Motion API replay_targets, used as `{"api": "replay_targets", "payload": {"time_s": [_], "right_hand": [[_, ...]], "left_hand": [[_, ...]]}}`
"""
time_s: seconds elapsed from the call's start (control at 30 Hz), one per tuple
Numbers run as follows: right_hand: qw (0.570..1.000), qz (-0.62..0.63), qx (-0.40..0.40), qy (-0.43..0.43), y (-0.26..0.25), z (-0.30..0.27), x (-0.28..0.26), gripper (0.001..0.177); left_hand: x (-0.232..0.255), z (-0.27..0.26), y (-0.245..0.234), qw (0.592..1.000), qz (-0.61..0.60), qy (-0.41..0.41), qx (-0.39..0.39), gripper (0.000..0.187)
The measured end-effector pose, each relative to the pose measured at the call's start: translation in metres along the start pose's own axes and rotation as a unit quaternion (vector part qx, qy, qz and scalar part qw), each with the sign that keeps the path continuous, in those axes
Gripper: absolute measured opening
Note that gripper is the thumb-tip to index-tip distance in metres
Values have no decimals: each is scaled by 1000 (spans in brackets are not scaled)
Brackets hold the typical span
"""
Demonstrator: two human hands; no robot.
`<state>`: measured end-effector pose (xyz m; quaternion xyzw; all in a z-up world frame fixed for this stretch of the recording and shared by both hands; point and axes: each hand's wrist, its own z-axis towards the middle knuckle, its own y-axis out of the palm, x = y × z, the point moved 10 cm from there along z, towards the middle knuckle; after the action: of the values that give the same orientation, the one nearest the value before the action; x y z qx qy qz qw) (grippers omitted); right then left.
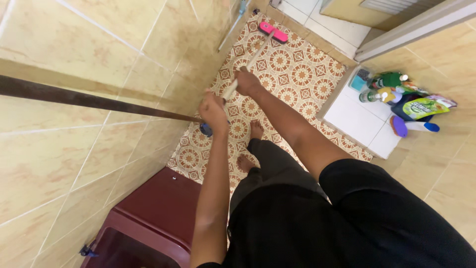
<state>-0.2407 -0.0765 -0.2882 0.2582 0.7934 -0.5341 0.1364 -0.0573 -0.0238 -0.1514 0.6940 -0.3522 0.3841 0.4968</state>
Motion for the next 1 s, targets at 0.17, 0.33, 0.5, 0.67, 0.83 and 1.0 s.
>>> {"api": "replay_targets", "payload": {"time_s": [0.17, 0.33, 0.5, 0.67, 0.83, 1.0], "right_hand": [[999, -42, -11, 6, 13, -3, 61, 36], [998, -55, 9, -21, 32, -22, 43, 52], [995, 22, 33, -96, 44, -55, -35, 34], [992, 67, 77, -69, 40, -93, -38, 30], [1000, 4, 2, -16, 63, -102, 42, 18], [1000, -15, -21, -9, 84, -120, 86, 39]], "left_hand": [[-51, -48, 1, 991, 131, 26, -21, 54], [-41, -55, -31, 989, 148, 13, 22, 55], [50, -27, -65, 997, -1, 66, 49, 53], [70, -39, -52, 988, -145, 56, -6, 45], [-11, -81, -45, 999, 15, -5, -43, 43], [-71, -127, -75, 996, 26, -84, 33, 44]]}}
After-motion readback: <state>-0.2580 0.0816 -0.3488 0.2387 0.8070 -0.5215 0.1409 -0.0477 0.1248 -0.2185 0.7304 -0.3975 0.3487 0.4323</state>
